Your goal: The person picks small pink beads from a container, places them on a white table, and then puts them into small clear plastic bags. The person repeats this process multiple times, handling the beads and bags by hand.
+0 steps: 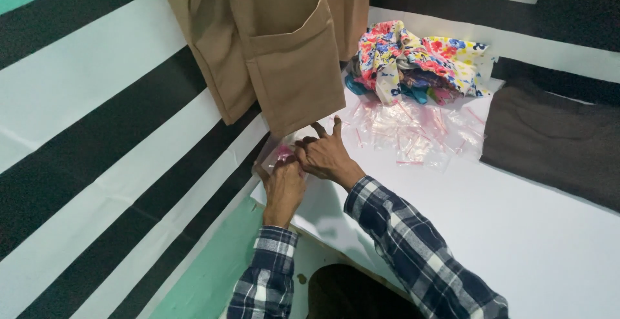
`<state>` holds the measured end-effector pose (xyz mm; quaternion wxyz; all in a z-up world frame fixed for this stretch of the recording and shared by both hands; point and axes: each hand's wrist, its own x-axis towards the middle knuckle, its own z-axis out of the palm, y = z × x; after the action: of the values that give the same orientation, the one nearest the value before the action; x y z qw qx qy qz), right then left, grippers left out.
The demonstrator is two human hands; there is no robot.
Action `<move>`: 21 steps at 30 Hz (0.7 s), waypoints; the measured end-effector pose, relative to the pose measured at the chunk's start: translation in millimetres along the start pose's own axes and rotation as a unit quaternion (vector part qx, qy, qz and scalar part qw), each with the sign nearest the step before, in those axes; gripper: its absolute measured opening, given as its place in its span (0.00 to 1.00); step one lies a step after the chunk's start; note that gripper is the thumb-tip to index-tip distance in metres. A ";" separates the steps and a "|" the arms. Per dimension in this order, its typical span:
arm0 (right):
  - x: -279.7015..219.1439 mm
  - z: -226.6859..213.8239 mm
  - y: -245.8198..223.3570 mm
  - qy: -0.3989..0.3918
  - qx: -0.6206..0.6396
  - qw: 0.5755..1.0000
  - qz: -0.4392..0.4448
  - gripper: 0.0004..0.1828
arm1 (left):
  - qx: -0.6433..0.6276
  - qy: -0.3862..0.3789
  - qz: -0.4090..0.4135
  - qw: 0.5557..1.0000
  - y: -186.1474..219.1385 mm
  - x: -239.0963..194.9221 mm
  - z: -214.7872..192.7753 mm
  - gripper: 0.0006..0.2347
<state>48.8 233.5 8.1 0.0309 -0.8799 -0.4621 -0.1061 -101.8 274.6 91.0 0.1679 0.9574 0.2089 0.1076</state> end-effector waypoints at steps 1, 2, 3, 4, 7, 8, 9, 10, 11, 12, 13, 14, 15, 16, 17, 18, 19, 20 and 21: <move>-0.8 -0.8 -2.0 0.000 -0.001 1.000 0.001 0.28 | -0.001 0.000 0.001 1.000 -0.4 1.3 0.6 0.04; -1.7 -2.1 -3.3 -0.019 -0.008 1.000 0.002 0.29 | 0.007 -0.004 -0.004 1.000 0.0 2.8 1.0 0.05; -2.7 -3.4 -4.4 -0.038 -0.015 0.999 0.003 0.30 | 0.015 -0.008 -0.008 1.000 0.7 4.3 1.5 0.05; -1.6 1.4 -4.5 -0.040 -0.016 0.999 0.007 0.30 | 0.013 -0.011 -0.005 1.000 0.7 2.7 -0.4 0.05; 2.7 13.4 -1.8 -0.050 -0.018 0.998 0.015 0.31 | -0.016 -0.051 -0.043 0.998 3.8 -0.3 -4.8 0.07; 3.5 17.2 -0.4 -0.042 0.021 0.999 0.015 0.31 | -0.027 -0.047 -0.041 0.998 5.5 -0.9 -4.8 0.08; 4.4 20.8 1.1 -0.033 0.059 0.998 0.014 0.31 | -0.037 -0.043 -0.039 0.998 7.3 -1.6 -5.0 0.10; 1.2 13.7 2.5 -0.030 0.055 0.998 0.024 0.31 | -0.052 -0.050 -0.021 0.997 4.7 9.0 19.6 0.10; -2.0 6.5 3.6 -0.016 0.083 0.996 0.018 0.30 | 0.007 0.004 0.012 1.000 -27.0 25.2 59.0 0.09; -7.0 0.7 2.0 -0.004 0.113 0.994 0.010 0.29 | 0.065 0.060 0.041 0.995 -81.4 44.2 111.9 0.09; -11.1 -2.9 4.9 -0.002 0.112 0.994 0.018 0.29 | 0.074 0.069 0.039 0.994 -20.5 22.9 49.6 0.09; -15.7 -5.3 6.4 0.019 0.118 0.993 0.013 0.29 | -0.032 0.050 0.003 0.998 11.6 6.2 11.2 0.11; -20.3 -7.8 7.8 0.040 0.124 0.991 0.008 0.29 | -0.139 0.033 -0.032 0.989 20.6 -2.6 -11.7 0.13; -23.5 -7.5 11.7 0.044 0.122 0.991 0.015 0.29 | -0.138 0.032 -0.023 0.990 4.9 2.9 10.4 0.13; -27.0 -7.4 15.6 0.073 0.115 0.990 0.016 0.29 | -0.136 0.088 -0.002 0.987 -10.5 8.8 32.3 0.11; -31.6 -6.4 18.5 0.100 0.108 0.989 0.015 0.28 | -0.136 0.144 0.017 0.980 -26.4 13.4 55.3 0.10; -42.9 -17.0 22.3 0.101 0.105 0.989 0.020 0.28 | -0.137 0.142 0.023 0.980 -20.9 8.8 57.7 0.10; -54.0 -27.8 25.7 0.109 0.113 0.987 0.033 0.30 | -0.107 0.224 0.074 0.966 -15.6 4.1 59.9 0.09; -65.2 -38.4 28.8 0.117 0.120 0.985 0.045 0.32 | -0.076 0.305 0.124 0.941 -10.5 -0.7 62.2 0.10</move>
<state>30.5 158.7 32.8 0.1946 -0.8714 -0.4243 -0.1506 -89.1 266.1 29.7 0.1536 0.8815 0.1207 0.4299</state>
